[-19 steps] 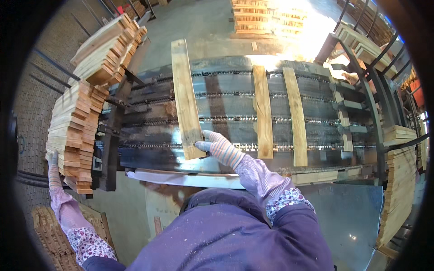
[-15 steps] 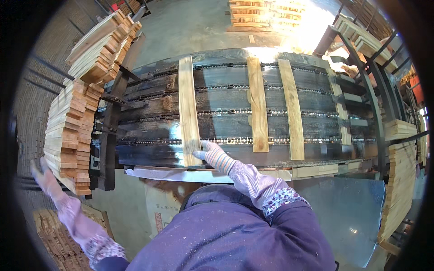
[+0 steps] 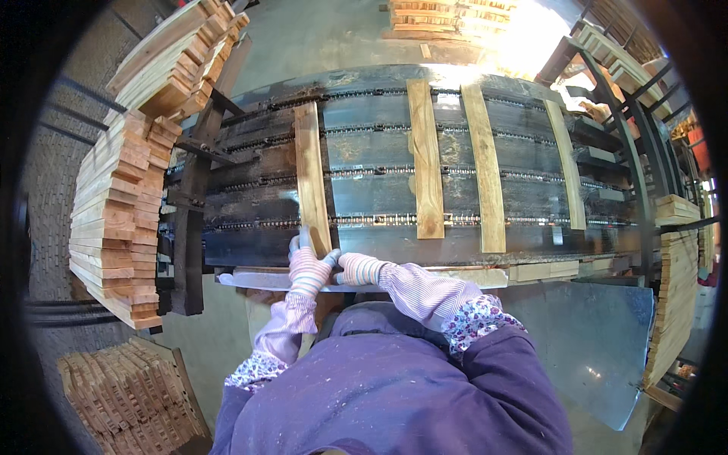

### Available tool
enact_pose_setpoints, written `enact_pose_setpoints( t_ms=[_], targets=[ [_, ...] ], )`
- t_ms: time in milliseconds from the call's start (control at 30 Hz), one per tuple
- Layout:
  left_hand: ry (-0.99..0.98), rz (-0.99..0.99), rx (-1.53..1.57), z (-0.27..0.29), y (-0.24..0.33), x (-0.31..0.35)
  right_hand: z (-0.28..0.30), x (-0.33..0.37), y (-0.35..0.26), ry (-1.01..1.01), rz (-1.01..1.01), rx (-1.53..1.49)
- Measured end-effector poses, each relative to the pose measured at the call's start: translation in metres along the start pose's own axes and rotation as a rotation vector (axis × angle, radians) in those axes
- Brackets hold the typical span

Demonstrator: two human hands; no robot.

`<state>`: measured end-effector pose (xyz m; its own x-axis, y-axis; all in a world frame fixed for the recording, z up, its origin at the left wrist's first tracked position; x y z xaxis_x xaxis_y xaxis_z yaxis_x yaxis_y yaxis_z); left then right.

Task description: The person repeatedly picks up wooden planks from a conveyor belt and stacks them onto a nearby pile. The person handles the planks by hand, placing them one at a time or in small groups onto the growing stack.

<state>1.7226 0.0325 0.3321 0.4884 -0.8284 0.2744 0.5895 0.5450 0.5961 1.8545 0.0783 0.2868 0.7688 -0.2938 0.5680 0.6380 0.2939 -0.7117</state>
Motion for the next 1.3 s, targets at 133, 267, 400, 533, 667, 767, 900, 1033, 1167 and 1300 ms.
enact_pose_setpoints(
  t_ms=[133,267,400,533,667,767,900,1033,1167,1300],
  targets=[
    [-0.068,0.135,0.027,0.009,-0.024,-0.013,0.003,0.023,-0.015,0.120,0.014,0.134],
    [0.060,0.215,0.286,0.050,-0.057,-0.027,0.013,0.062,-0.001,0.182,-0.059,0.011],
    [0.064,-0.150,0.597,0.058,-0.078,-0.032,0.027,0.091,0.012,0.209,-0.183,-0.046],
    [0.087,-0.108,0.375,0.019,-0.079,-0.033,0.044,0.098,0.019,0.416,-0.156,-0.199],
    [0.050,-0.058,0.205,-0.001,-0.058,-0.028,0.080,0.099,0.036,0.837,-0.329,0.254],
    [-0.046,-0.030,0.010,0.002,-0.045,-0.021,0.108,0.075,0.002,0.771,-0.539,0.411],
    [-0.030,0.017,-0.189,0.013,-0.049,-0.026,0.113,0.025,-0.008,0.679,-0.705,0.414],
    [-0.033,0.083,-0.269,0.037,-0.056,-0.019,0.127,0.015,0.010,0.891,-0.561,-0.015],
    [0.010,0.151,-0.170,0.040,-0.089,-0.002,0.147,0.054,0.026,0.970,0.041,-0.982],
    [0.076,0.093,-0.092,0.042,-0.111,-0.003,0.150,0.114,0.048,1.101,0.186,-0.828]
  ],
)
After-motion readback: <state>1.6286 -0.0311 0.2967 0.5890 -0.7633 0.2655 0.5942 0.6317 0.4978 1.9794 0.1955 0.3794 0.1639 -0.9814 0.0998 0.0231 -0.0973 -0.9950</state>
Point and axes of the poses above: each hand's wrist, its own x-axis away from the middle knuckle, its own z-axis out of the back of the hand, y = z × x, the point moved 5 cm from there along -x, towards the middle knuckle, and after that the axes turned 9 degrees about x, right-handed, at the moved point
